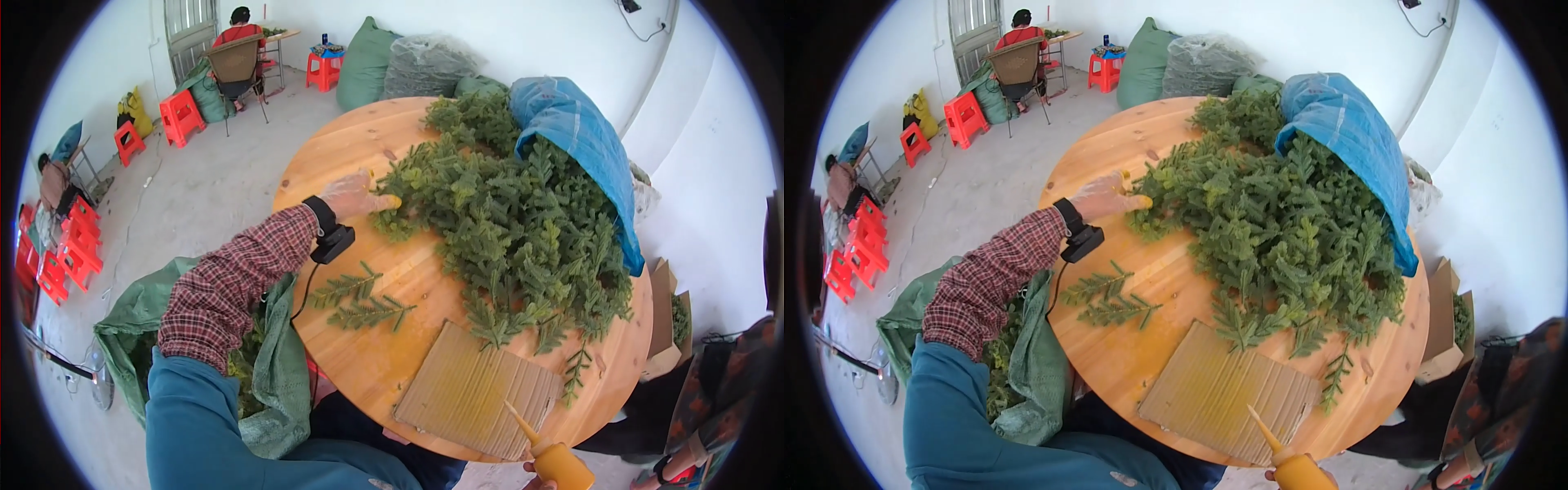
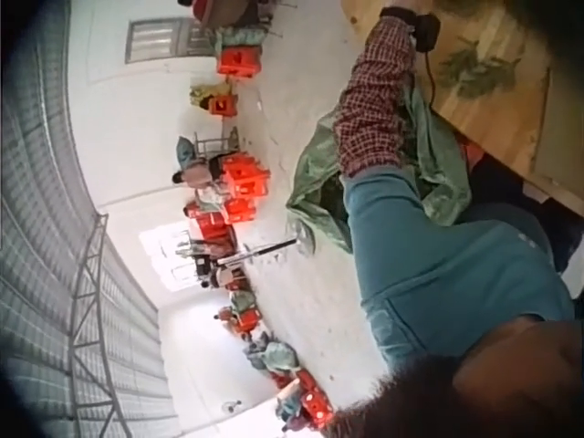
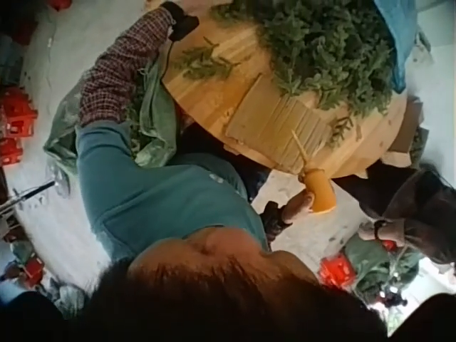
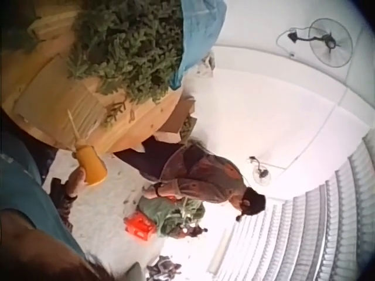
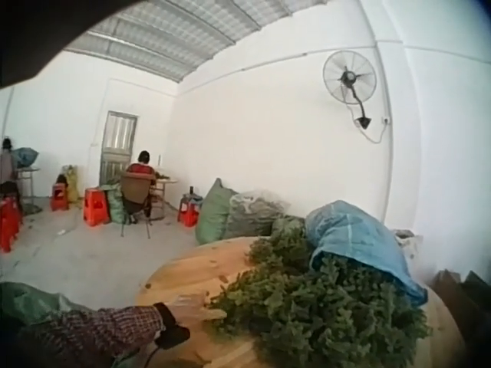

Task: The person picks up a branch from a pile on a table, places it on a piece of cardboard, and applies a yellow liquid from a squeeze bottle. After coating the branch, the person sets it aside on the table and repeats the process.

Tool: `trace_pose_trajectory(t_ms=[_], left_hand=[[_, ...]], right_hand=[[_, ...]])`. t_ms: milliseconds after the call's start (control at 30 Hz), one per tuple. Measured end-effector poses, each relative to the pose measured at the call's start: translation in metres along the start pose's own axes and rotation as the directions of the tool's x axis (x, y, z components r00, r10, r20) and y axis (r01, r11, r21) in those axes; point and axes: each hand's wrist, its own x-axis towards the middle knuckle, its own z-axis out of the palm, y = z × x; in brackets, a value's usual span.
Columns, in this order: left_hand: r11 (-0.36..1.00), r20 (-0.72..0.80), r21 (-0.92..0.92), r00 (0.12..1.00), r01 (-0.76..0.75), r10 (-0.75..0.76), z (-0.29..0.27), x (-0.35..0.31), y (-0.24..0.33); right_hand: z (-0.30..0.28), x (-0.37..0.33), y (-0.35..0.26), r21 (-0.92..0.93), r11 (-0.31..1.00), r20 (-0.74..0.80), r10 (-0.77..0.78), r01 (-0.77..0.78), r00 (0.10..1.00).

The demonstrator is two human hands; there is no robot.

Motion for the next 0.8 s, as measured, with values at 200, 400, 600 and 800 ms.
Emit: trace_pose_trajectory(t_ms=[200, 400, 600, 800], left_hand=[[0.887, 0.109, -0.447, 0.991, 0.119, -0.077, -0.014, 0.022, -0.003], [0.770, -0.038, -0.637, 0.997, 0.028, -0.068, -0.034, 0.025, -0.009], [0.611, 0.078, -0.790, 0.979, -0.056, 0.190, -0.063, -0.010, 0.094], [0.549, 0.059, -0.379, 0.573, -0.745, 0.818, -0.020, -0.105, 0.144]], right_hand=[[-0.006, 0.005, 0.005, -0.053, 0.997, -0.010, 0.050, -0.050, 0.999], [-0.006, 0.008, 0.014, 0.000, 1.000, 0.007, 0.025, -0.025, 1.000], [-0.023, -0.001, 0.014, -0.020, 1.000, -0.101, -0.013, 0.011, 0.995], [-0.048, 0.009, 0.017, 0.135, 0.990, -0.206, -0.014, 0.042, 0.978]])
